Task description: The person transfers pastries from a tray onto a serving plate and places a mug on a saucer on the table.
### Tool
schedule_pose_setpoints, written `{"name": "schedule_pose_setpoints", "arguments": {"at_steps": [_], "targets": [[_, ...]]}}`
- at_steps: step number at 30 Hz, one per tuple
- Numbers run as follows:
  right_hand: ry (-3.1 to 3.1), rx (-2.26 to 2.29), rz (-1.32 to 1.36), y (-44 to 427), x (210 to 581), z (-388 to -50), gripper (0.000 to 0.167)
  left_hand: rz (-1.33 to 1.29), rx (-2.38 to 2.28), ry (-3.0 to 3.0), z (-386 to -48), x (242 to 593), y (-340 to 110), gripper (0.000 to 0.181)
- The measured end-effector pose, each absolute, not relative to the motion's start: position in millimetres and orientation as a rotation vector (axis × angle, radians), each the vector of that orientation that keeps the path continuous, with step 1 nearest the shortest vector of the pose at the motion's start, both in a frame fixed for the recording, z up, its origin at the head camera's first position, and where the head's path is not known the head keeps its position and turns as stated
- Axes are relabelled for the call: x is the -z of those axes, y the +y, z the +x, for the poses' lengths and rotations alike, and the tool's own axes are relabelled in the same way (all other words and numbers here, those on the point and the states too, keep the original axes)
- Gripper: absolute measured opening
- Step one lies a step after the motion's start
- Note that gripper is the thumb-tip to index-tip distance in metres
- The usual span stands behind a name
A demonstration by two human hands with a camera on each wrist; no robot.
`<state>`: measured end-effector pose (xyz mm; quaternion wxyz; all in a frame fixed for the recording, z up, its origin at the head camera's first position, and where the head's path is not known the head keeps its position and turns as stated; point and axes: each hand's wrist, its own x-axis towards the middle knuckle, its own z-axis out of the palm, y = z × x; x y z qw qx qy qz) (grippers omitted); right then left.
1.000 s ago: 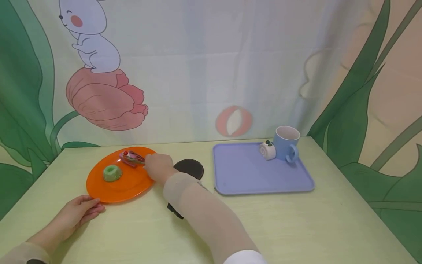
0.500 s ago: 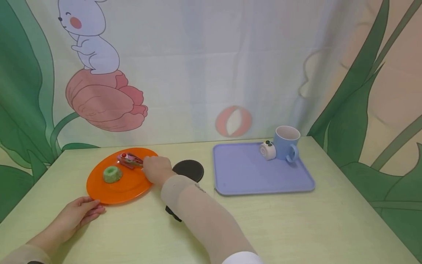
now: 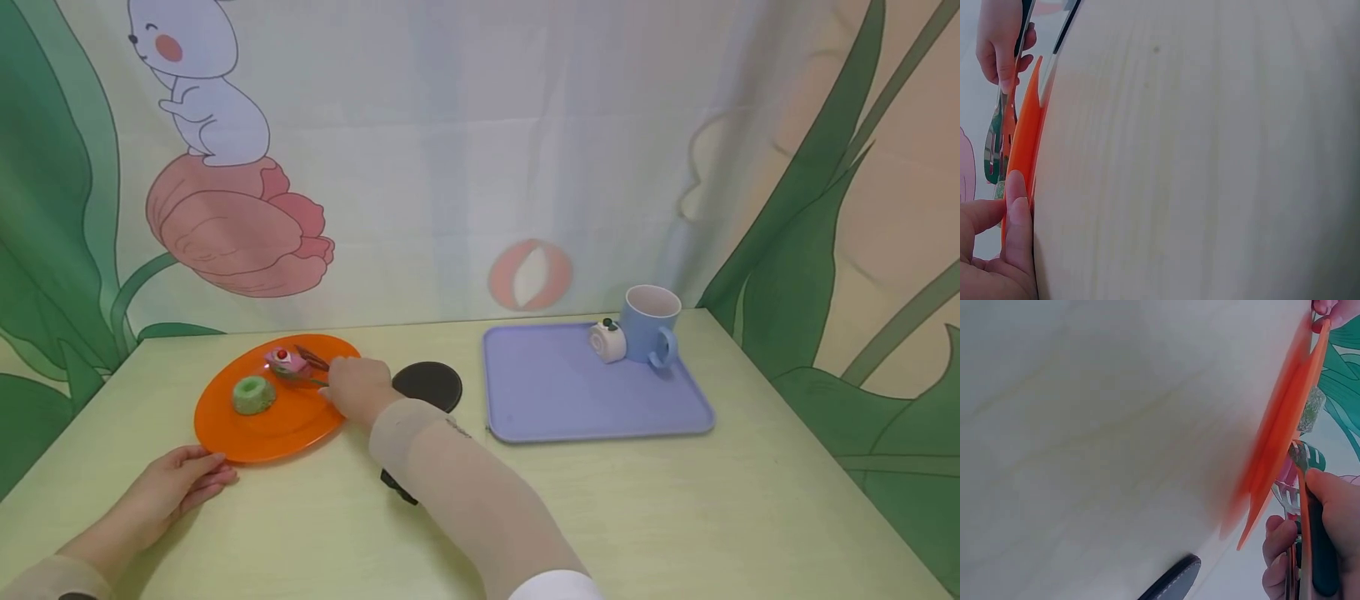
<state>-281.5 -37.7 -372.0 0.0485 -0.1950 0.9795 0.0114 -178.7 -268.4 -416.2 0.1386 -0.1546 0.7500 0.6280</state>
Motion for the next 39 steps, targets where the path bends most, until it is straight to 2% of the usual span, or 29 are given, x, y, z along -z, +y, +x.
{"name": "schedule_pose_setpoints", "arguments": {"at_steps": [21, 39], "targets": [[2.977, 0.015, -0.6, -25, 373, -274, 0.048, -0.435, -1.763, 2.2, -177, 414, -267, 0.049], [2.982, 0.099, -0.653, 0, 371, -262, 0.045, -0.424, -1.771, 2.184, -178, 416, -268, 0.05]]}}
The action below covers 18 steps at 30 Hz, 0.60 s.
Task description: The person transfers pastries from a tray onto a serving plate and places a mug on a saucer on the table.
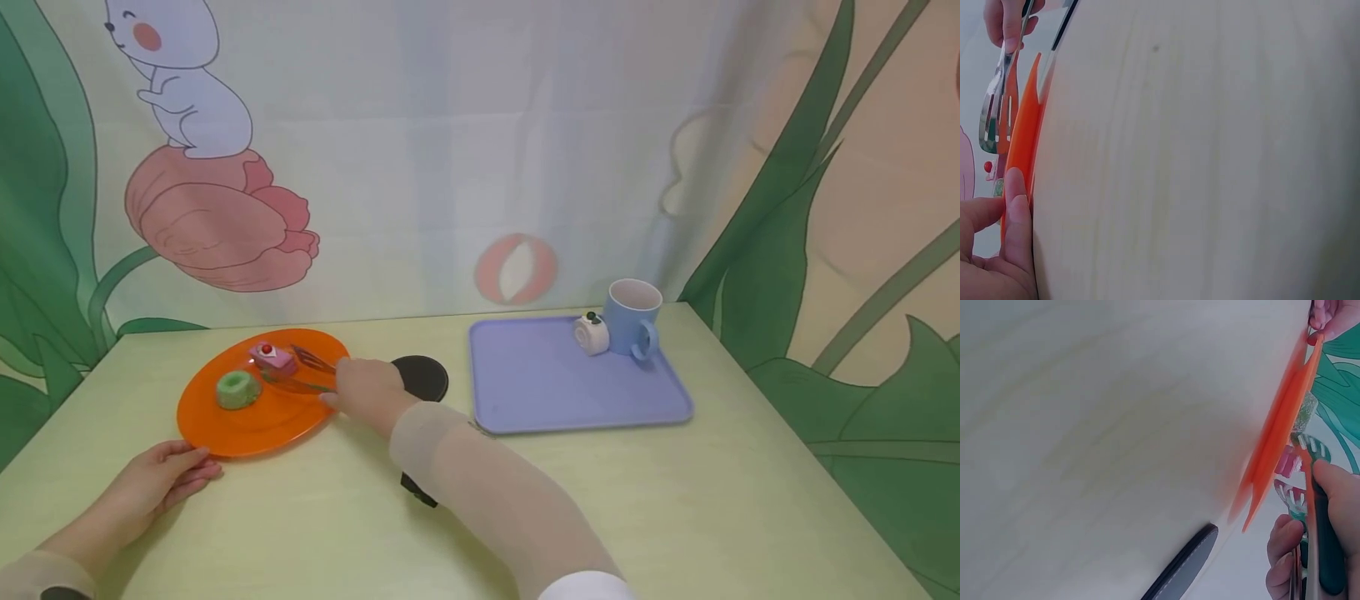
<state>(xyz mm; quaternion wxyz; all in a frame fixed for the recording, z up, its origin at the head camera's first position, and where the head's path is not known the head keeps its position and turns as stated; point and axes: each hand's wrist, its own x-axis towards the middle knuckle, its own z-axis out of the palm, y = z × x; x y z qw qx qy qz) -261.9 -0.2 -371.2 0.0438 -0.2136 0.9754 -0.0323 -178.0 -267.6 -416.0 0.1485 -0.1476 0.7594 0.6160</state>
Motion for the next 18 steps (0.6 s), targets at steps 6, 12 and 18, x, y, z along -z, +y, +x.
{"name": "schedule_pose_setpoints", "arguments": {"at_steps": [6, 12, 18], "targets": [[2.979, 0.136, -0.632, 5, 371, -258, 0.056, -0.426, -1.777, 2.172, -178, 416, -268, 0.049], [2.985, 0.139, -0.617, 10, 369, -252, 0.059, -0.433, -1.772, 2.171, -179, 416, -268, 0.05], [3.003, 0.129, -0.655, 17, 368, -247, 0.053, -0.433, -1.776, 2.178, -179, 417, -267, 0.049]]}}
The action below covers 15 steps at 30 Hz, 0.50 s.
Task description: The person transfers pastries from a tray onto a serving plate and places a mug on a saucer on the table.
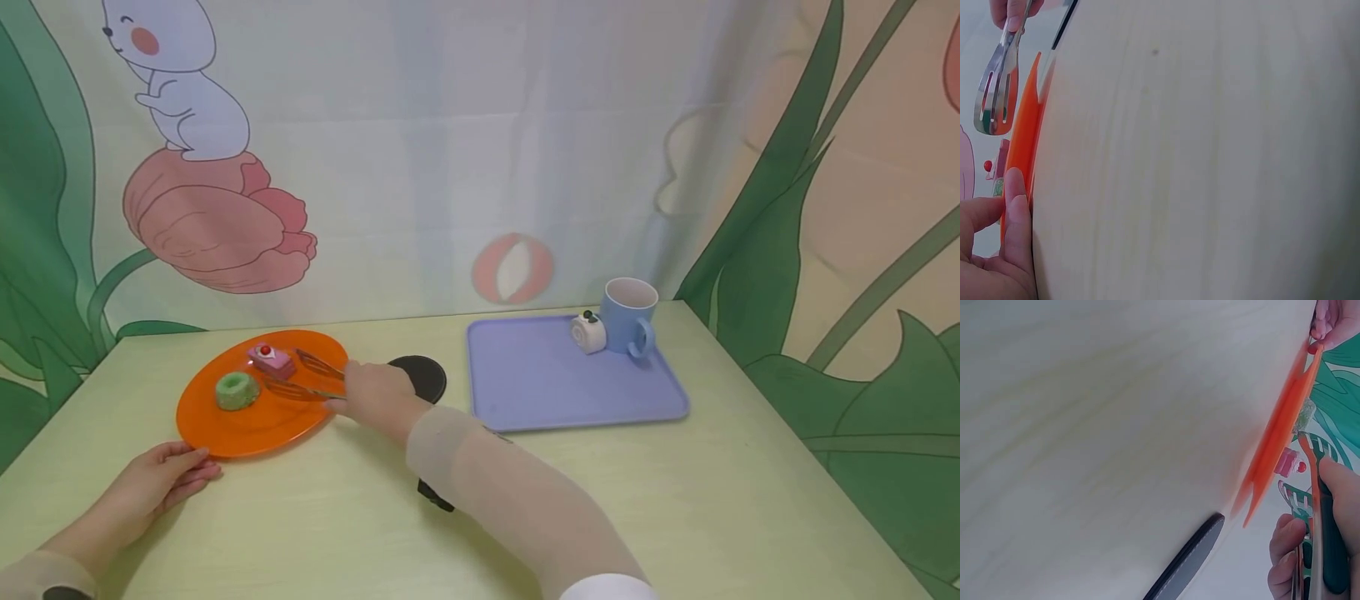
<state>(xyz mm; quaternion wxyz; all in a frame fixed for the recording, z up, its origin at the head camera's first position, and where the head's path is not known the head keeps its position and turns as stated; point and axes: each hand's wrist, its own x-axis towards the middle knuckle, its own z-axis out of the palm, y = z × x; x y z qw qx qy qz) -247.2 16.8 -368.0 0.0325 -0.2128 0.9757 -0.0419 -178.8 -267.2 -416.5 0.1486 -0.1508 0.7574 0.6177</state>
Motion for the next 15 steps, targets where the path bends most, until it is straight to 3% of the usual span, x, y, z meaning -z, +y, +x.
{"name": "schedule_pose_setpoints", "arguments": {"at_steps": [15], "targets": [[3.059, 0.164, -0.697, 42, 369, -241, 0.048, -0.433, -1.776, 2.186, -179, 416, -267, 0.05]]}}
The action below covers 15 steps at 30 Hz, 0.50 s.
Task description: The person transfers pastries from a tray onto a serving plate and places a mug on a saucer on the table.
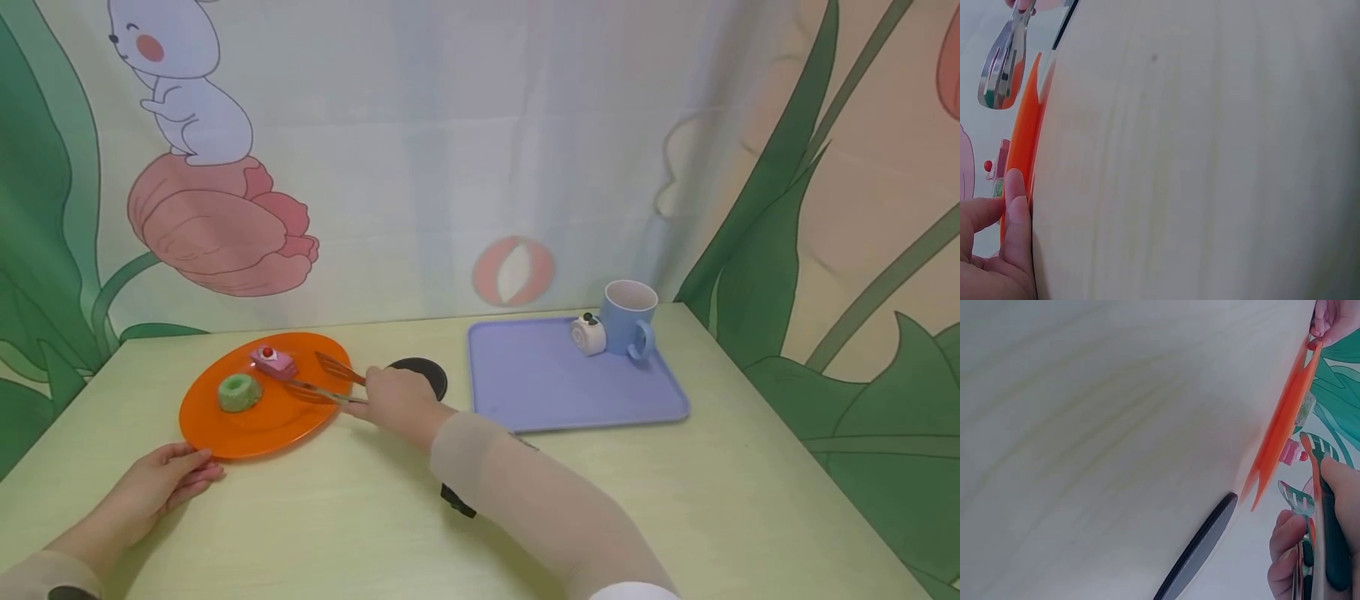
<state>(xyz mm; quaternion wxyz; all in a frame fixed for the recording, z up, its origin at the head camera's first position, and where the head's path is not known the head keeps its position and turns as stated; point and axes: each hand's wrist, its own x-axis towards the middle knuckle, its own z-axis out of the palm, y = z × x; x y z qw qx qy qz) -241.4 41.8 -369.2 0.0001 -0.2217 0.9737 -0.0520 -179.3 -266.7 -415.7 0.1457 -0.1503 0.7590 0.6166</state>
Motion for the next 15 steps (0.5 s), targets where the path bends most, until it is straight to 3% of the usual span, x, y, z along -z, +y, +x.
{"name": "schedule_pose_setpoints", "arguments": {"at_steps": [15], "targets": [[3.067, 0.255, -0.668, 66, 371, -239, 0.046, -0.435, -1.762, 2.203, -179, 415, -266, 0.051]]}}
